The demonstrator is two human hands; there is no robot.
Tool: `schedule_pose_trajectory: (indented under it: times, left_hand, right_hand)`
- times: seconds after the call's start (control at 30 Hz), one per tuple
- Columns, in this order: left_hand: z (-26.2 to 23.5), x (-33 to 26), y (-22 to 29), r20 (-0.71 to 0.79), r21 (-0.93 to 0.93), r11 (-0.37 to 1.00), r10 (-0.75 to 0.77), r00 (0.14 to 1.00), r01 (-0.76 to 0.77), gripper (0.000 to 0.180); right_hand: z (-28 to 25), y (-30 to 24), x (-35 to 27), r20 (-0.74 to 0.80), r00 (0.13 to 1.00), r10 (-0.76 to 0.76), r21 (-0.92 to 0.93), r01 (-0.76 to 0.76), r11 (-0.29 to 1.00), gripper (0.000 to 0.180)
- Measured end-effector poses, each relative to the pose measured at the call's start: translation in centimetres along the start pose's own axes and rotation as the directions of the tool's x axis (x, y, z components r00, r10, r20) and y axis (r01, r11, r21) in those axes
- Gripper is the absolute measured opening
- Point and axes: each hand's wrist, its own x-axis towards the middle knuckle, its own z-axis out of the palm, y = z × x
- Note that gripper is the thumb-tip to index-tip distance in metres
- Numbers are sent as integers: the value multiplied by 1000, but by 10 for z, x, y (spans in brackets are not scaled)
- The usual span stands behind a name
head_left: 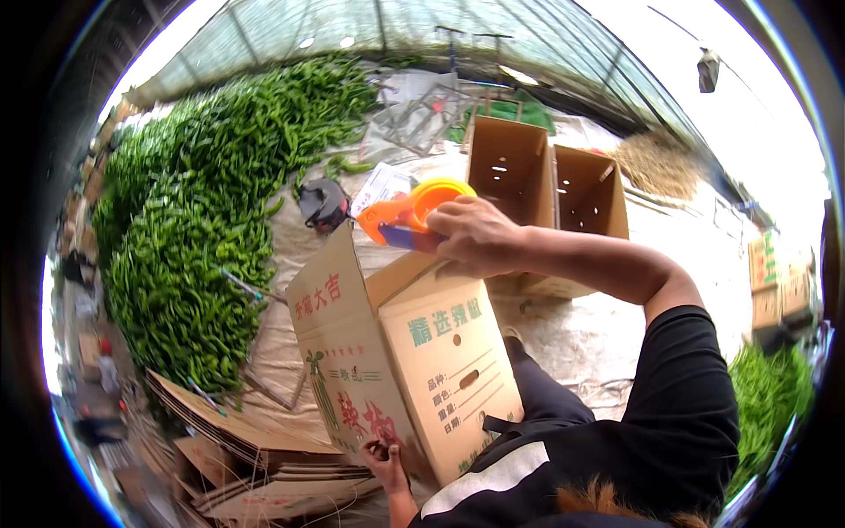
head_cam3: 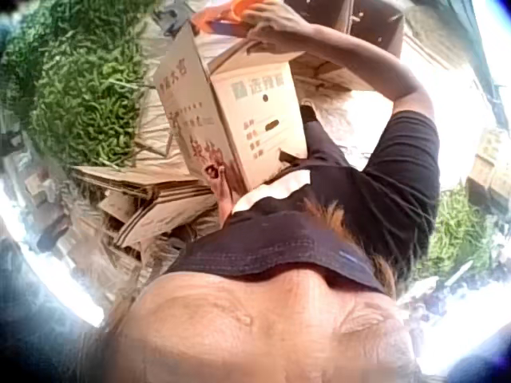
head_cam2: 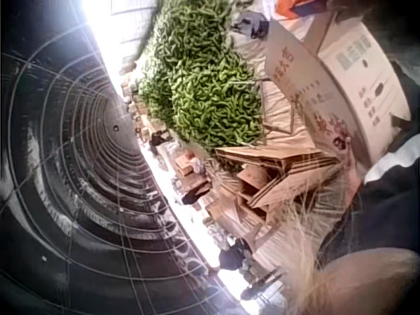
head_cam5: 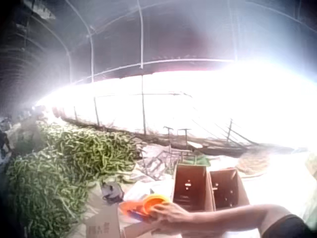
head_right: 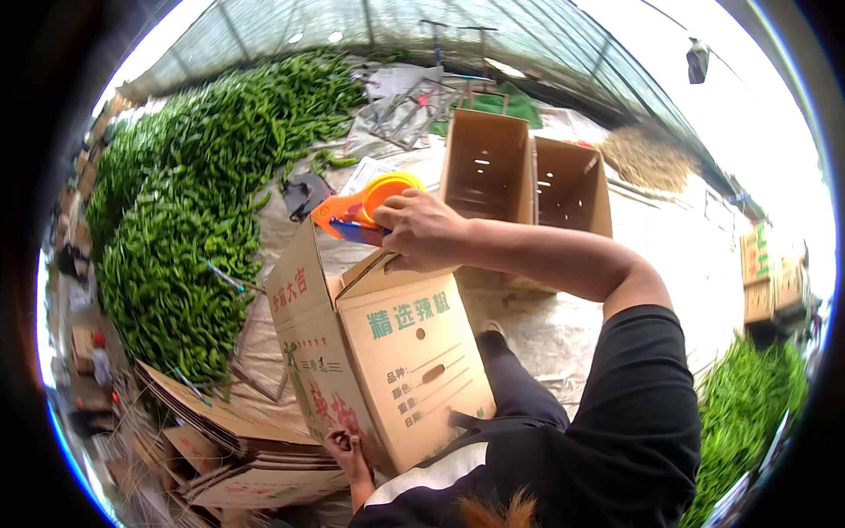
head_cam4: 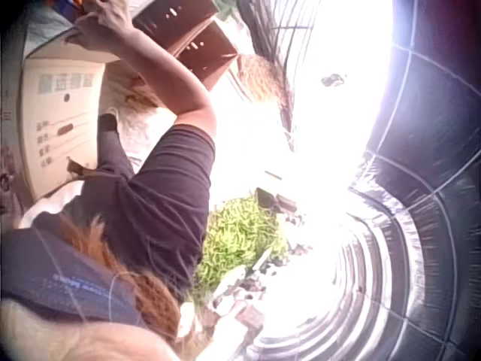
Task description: The person assembles flat cardboard boxes by folding the flaps and sealing them with a handheld tape dispenser. They repeatedly pick up flat boxes, fold them into shape, apply tape to the seams, and place the finished boxes aside. The task occurs in a greenhouse-like area with piles of green peppers nearby.
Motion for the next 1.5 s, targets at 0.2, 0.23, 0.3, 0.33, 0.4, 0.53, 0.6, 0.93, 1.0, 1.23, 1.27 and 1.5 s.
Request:
schedule_pose_trajectory:
  times: [0.2, 0.23, 0.3, 0.33, 0.4, 0.53, 0.6, 0.93, 1.0, 1.23, 1.27, 1.5]
  left_hand:
    - [28, -15, 115, 99, 27, 939, 339, 936, -343, 64]
    - [43, -24, 141, 148, 41, 902, 419, 896, -429, 64]
    - [78, -28, 183, 148, 129, 816, 547, 824, -564, 78]
    - [101, -27, 200, 158, 28, 833, 543, 825, -553, 79]
    - [163, -26, 224, 178, -192, 834, 548, 817, -517, 81]
    - [319, -13, 260, 346, -254, 783, 621, 703, -567, 47]
    - [380, 10, 264, 400, -228, 679, 719, 568, -698, 45]
    - [571, 10, 145, 837, 536, -42, -104, 538, -843, 128]
    - [605, -18, 145, 885, 463, -152, 30, 464, -873, 122]
    - [463, -5, 41, 690, 723, 163, -109, 716, -672, 99]
    - [427, -13, 25, 697, 712, 242, -122, 707, -659, 90]
    - [73, -113, -107, 58, 853, 523, -82, 995, -7, 62]
  right_hand:
    - [-136, -43, -114, -109, 966, 235, -180, -252, 951, 42]
    - [-169, -57, -130, -162, 958, 238, -261, -275, 926, 47]
    - [-221, -59, -166, -408, 912, 47, -429, -237, 872, 34]
    - [-242, -61, -183, -519, 853, -57, -495, -246, 833, 29]
    - [-285, -59, -220, -537, 834, -128, -581, -255, 773, 32]
    - [-321, -44, -319, -633, 770, -75, -624, -450, 639, 31]
    - [-313, -29, -372, -688, 716, 118, -544, -616, 570, 26]
    - [-27, 86, -625, -486, 227, 844, -22, -969, 248, 31]
    - [-10, 99, -673, -425, 265, 866, -83, -964, 254, 30]
    - [-59, 10, -580, -205, 475, 856, -231, -873, 430, 27]
    - [-73, 4, -574, -170, 647, 744, -402, -734, 547, 22]
    - [-39, -78, -470, -45, 591, 805, 234, -777, 584, 61]
